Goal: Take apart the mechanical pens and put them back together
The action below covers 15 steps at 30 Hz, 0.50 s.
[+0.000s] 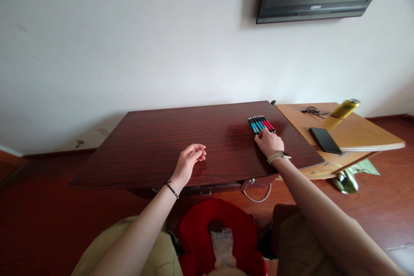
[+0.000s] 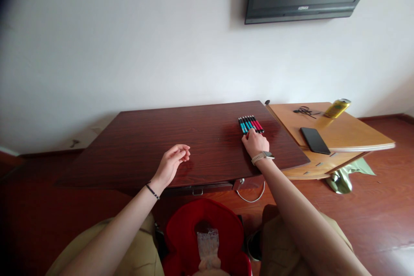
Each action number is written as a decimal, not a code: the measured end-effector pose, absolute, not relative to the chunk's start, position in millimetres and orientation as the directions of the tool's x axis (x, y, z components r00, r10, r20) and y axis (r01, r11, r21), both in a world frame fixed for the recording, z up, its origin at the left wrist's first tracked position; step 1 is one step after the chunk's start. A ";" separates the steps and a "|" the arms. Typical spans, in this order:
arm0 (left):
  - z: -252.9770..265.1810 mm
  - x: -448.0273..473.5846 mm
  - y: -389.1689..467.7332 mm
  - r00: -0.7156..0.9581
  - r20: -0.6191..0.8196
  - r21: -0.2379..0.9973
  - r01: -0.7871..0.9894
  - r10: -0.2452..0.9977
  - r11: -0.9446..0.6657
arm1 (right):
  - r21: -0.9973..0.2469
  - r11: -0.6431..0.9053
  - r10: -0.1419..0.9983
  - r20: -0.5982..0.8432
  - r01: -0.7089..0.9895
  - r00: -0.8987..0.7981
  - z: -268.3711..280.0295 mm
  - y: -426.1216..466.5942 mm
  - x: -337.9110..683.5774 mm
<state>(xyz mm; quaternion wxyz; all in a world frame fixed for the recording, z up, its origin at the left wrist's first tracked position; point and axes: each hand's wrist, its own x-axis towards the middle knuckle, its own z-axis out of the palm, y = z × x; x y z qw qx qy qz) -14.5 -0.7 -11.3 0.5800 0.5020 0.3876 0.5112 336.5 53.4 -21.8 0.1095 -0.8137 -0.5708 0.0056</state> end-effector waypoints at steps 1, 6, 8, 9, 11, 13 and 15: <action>-11.1 -14.5 -0.8 0.178 0.063 0.979 -0.203 0.982 -0.026 | -0.185 -0.324 0.930 0.115 0.928 0.348 -21.8 53.3 336.5; -10.1 -14.5 -1.1 0.181 0.063 0.980 -0.196 0.981 -0.027 | -0.187 -0.311 0.936 0.110 0.932 0.335 -21.1 52.1 336.9; -10.1 -14.6 -0.9 0.183 0.061 0.980 -0.197 0.981 -0.024 | -0.190 -0.312 0.937 0.099 0.931 0.334 -20.4 51.9 336.8; -10.2 -14.6 -0.9 0.183 0.059 0.980 -0.198 0.981 -0.022 | -0.191 -0.314 0.937 0.094 0.930 0.335 -19.9 51.8 336.7; -10.2 -14.8 -0.8 0.183 0.058 0.980 -0.197 0.981 -0.021 | -0.192 -0.317 0.937 0.085 0.929 0.338 -18.9 51.7 336.3; -10.2 -14.9 -0.8 0.184 0.060 0.981 -0.194 0.981 -0.023 | -0.191 -0.315 0.938 0.083 0.930 0.335 -18.1 51.3 335.9; -10.2 -15.1 -0.8 0.185 0.061 0.981 -0.192 0.981 -0.024 | -0.191 -0.305 0.942 0.084 0.933 0.325 -17.6 50.5 335.5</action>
